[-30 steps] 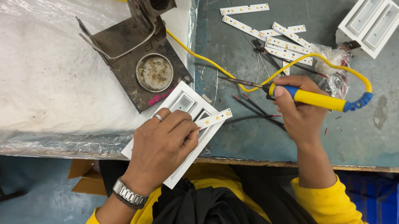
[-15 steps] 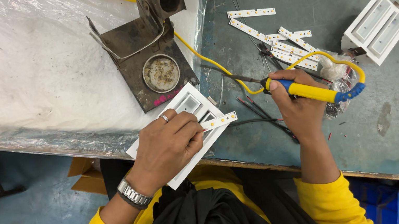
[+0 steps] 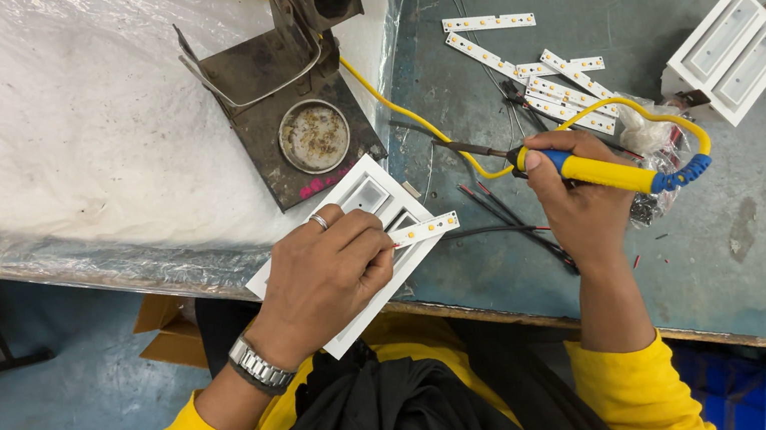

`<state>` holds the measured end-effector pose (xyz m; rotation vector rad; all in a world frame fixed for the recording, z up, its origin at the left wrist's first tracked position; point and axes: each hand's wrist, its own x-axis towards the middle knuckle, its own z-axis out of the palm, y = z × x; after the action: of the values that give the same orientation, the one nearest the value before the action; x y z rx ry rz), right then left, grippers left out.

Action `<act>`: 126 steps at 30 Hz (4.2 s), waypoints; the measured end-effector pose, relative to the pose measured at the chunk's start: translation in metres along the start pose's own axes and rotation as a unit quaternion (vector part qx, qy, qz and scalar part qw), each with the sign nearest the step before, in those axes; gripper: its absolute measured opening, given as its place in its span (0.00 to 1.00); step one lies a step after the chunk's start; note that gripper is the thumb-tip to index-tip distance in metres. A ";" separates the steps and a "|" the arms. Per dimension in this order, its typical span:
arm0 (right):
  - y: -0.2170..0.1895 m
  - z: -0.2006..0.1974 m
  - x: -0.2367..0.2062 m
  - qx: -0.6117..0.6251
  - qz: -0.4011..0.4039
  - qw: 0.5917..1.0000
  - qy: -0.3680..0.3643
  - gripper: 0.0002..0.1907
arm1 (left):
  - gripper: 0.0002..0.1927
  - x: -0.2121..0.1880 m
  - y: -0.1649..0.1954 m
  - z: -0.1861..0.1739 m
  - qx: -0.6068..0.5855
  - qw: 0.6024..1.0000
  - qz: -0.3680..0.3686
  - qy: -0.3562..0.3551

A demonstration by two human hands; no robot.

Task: The person assembles an LED light fixture by soldering wires to LED strips and placing them into a white housing. They use a soldering iron and solder to connect the wires, then position the strips inside the fixture.

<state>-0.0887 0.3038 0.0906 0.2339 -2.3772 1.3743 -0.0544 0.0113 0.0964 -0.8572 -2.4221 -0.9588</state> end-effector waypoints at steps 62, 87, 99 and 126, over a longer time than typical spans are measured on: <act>0.022 -0.013 -0.078 0.280 -0.067 0.954 0.077 0.16 | 0.06 -0.009 -0.004 0.006 0.058 0.998 0.018 -0.008; -0.011 -0.016 -0.077 0.162 -0.135 0.978 0.003 0.14 | 0.06 -0.009 -0.005 0.007 0.050 0.998 0.016 -0.016; -0.026 -0.017 -0.068 0.131 -0.182 0.974 -0.025 0.11 | 0.06 -0.007 -0.006 0.006 0.050 0.998 0.019 -0.012; -0.032 -0.015 -0.065 0.128 -0.187 0.973 -0.035 0.11 | 0.06 -0.010 -0.007 0.008 0.048 0.999 0.020 -0.014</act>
<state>-0.0149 0.2969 0.0964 0.7702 -2.0624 1.4960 -0.0528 0.0096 0.0824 -0.8866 -2.4444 -0.8146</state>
